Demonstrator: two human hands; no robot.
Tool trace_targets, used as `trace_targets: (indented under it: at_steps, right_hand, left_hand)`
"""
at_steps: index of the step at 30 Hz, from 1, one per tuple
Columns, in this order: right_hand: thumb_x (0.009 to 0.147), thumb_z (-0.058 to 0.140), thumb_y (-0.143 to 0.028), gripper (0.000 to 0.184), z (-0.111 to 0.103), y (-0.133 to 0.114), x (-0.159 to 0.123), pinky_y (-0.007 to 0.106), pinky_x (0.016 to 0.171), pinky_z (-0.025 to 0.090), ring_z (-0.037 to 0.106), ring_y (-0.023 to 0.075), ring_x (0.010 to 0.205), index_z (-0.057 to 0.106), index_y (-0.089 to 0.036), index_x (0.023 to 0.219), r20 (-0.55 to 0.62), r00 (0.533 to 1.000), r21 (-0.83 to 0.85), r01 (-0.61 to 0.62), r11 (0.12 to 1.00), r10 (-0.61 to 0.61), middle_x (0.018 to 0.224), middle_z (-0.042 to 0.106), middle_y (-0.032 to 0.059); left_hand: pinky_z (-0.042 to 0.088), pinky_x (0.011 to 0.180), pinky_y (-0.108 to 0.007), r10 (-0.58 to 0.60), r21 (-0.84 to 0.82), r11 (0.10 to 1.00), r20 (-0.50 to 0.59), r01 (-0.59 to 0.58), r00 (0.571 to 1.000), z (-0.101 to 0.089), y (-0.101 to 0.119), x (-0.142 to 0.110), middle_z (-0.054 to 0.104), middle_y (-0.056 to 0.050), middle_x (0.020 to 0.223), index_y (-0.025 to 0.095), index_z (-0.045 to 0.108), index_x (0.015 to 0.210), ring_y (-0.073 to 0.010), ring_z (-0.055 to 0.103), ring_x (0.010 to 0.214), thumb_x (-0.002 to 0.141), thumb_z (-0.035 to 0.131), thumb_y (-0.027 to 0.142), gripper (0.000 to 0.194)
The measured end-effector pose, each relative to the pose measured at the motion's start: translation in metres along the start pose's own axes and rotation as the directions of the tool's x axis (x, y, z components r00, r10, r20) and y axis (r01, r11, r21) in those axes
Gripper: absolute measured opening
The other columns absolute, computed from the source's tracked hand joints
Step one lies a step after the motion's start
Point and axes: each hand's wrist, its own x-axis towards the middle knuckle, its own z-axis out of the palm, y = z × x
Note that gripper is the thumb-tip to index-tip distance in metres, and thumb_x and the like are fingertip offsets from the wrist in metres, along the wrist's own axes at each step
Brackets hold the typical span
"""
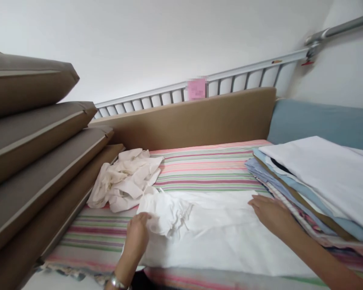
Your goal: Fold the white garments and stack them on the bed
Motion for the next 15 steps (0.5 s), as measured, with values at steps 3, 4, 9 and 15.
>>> trace_targets:
  at_steps: [3,4,9,15]
  right_hand:
    - [0.087,0.032,-0.04,0.042,0.002,-0.02,0.007,0.049,0.101,0.031,0.05,0.0269,0.119,0.067,-0.024,0.105,0.061,0.997,0.015,0.039,0.999,-0.04,0.122,0.061,0.0078]
    - [0.088,0.031,-0.045,0.045,0.006,-0.027,0.008,0.049,0.102,0.03,0.045,0.027,0.124,0.064,-0.025,0.113,0.088,0.995,0.021,0.052,0.998,-0.054,0.129,0.056,0.0078]
    - [0.085,0.031,-0.059,0.056,0.042,-0.035,-0.006,0.052,0.104,0.029,0.033,0.0276,0.132,0.048,-0.031,0.131,0.25,0.968,0.033,0.024,0.999,-0.032,0.143,0.038,0.0062]
    - [0.086,0.028,-0.062,0.06,0.062,-0.024,-0.018,0.051,0.106,0.027,0.03,0.027,0.134,0.045,-0.031,0.134,0.222,0.974,0.018,0.047,0.999,-0.05,0.145,0.036,0.0063]
  left_hand:
    - [0.037,0.102,-0.038,0.03,0.01,1.0,-0.171,-0.029,0.985,0.009,0.003,0.011,0.057,-0.013,0.126,0.013,0.057,0.116,-0.0215,0.047,0.121,0.085,0.033,0.015,0.039]
    - [0.036,0.103,-0.04,0.049,0.03,0.999,-0.197,-0.043,0.979,0.015,0.007,0.016,0.053,-0.014,0.131,0.012,0.054,0.121,-0.0236,0.043,0.126,0.088,0.034,0.024,0.04]
    - [0.031,0.105,-0.052,0.003,0.161,0.987,-0.157,0.023,0.988,0.057,0.03,0.037,0.034,-0.019,0.144,0.012,0.039,0.135,-0.033,0.025,0.136,0.087,0.034,0.049,0.061]
    - [0.027,0.105,-0.055,-0.051,0.212,0.976,-0.016,0.053,0.999,0.082,0.023,0.056,0.03,-0.018,0.147,0.016,0.037,0.137,-0.0337,0.022,0.137,0.087,0.031,0.053,0.062]
